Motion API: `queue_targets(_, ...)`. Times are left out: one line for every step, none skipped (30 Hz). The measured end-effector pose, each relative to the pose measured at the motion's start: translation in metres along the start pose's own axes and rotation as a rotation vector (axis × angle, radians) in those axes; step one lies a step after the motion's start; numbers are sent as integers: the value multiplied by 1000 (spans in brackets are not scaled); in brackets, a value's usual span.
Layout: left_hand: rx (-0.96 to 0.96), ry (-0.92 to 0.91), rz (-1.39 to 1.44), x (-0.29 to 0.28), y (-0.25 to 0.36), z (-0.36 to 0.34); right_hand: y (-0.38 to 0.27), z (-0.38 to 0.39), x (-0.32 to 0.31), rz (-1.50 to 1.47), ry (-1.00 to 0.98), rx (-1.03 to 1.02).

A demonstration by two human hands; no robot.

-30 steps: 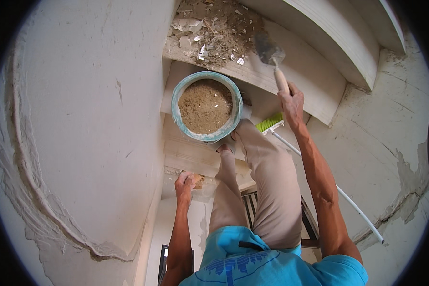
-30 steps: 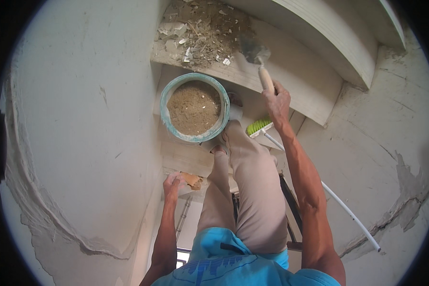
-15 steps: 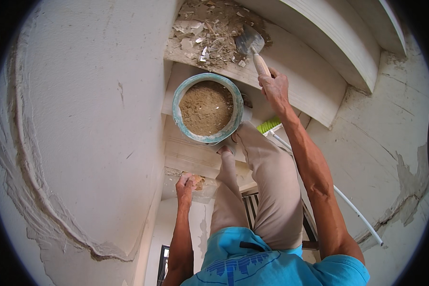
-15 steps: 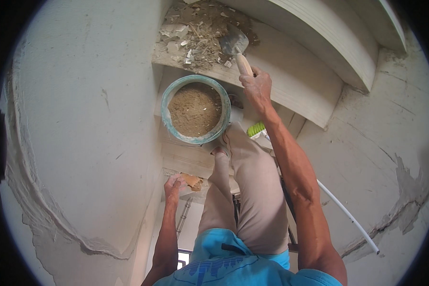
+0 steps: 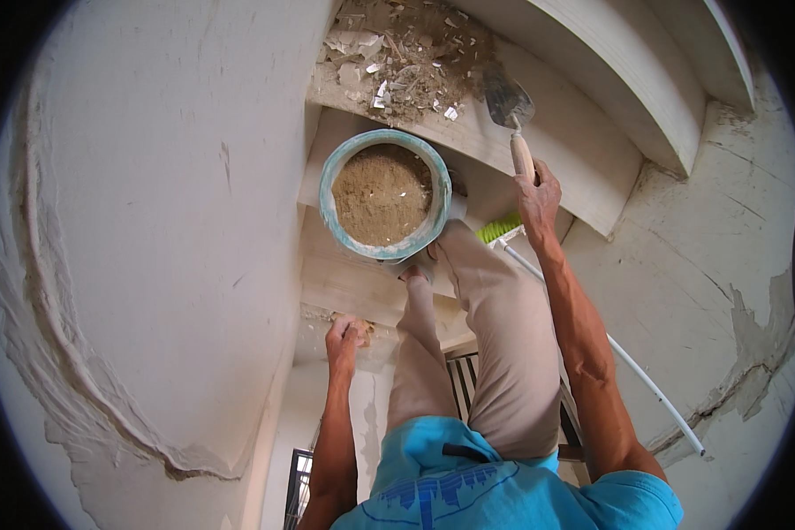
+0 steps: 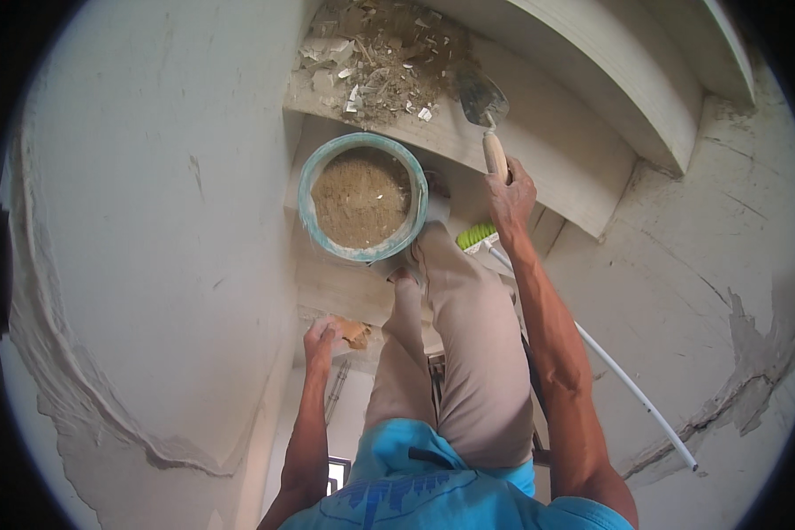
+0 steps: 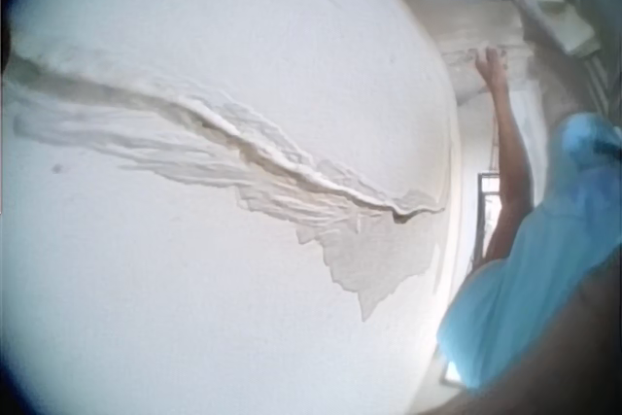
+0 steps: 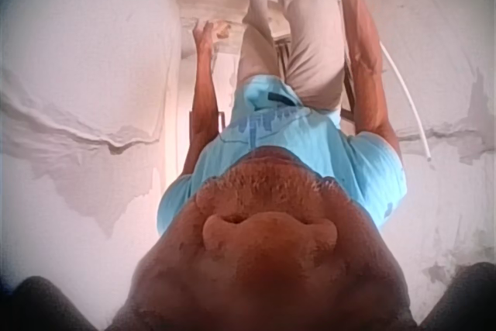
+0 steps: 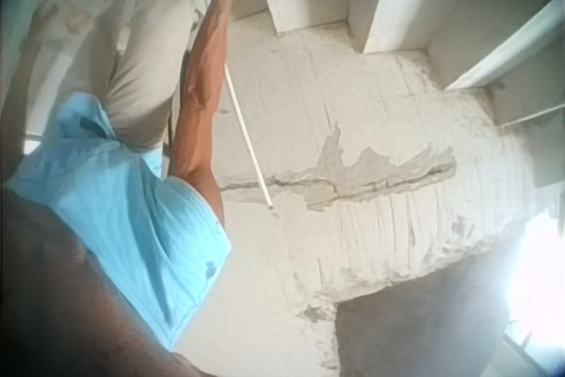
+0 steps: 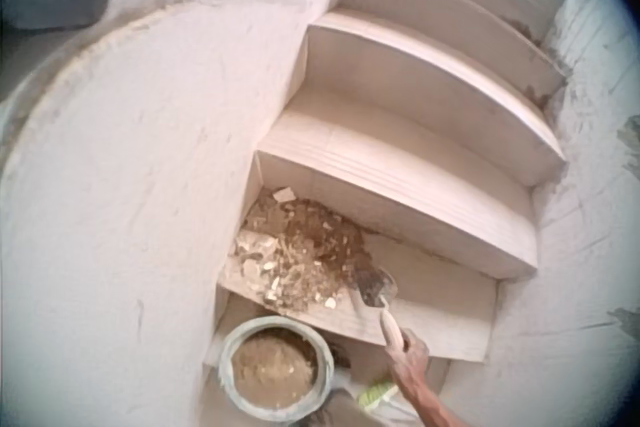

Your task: The person sweeps debris from stairs with a brush and then applies mortar from a bucket to a wall crack using a trowel before moving pieces of wood.

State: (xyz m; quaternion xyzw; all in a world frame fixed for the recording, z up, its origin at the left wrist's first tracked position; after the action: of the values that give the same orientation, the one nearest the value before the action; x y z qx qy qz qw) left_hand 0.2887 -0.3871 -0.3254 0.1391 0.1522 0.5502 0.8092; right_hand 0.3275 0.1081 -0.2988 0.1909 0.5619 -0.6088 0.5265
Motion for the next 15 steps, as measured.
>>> queue_targets(1,-2,-1,1,1,0,3,6,-1,1,18,-12)
queue_targets(47,-7,-33,0,0,-2,7,11,-2,4,29,-16)
queue_targets(95,-10,-65,1,4,-5,7,16,-3,4,39,-22)
queue_targets(143,-13,-98,1,8,-7,8,21,-4,4,49,-27)
queue_targets(273,39,-269,1,15,-5,10,26,-3,-3,24,-26)
queue_targets(402,87,-442,13,40,4,14,31,-3,-10,2,-22)
queue_targets(530,137,-614,26,65,15,16,36,-2,-17,-22,-20)
queue_targets(612,128,-651,39,86,23,17,42,-3,-50,-55,-6)
queue_targets(693,124,-686,52,105,31,17,47,-2,-86,-92,5)
queue_targets(772,120,-721,63,118,38,17,53,-2,-120,-131,17)
queue_targets(768,104,-701,70,123,38,10,56,-4,-95,-164,-81)
queue_targets(768,88,-683,76,128,37,1,58,-6,-73,-193,-178)
queue_targets(768,73,-665,80,129,37,-9,60,-8,-52,-222,-276)
queue_targets(751,61,-649,81,125,35,-20,62,-8,105,-255,-390)
queue_targets(735,44,-635,81,118,31,-37,62,-10,262,-282,-500)
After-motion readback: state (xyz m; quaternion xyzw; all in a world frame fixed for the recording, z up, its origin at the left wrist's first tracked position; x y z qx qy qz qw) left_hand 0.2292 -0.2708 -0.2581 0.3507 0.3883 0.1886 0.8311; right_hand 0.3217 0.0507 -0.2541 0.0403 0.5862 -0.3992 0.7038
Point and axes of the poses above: each hand's wrist, its own z-axis away from the middle knuckle, its own x-axis out of the palm, y = z × x, the point moved 6 cm from there along -z, towards the middle knuckle, and after that the axes turned 11 degrees about z, right-handed, at the moved point
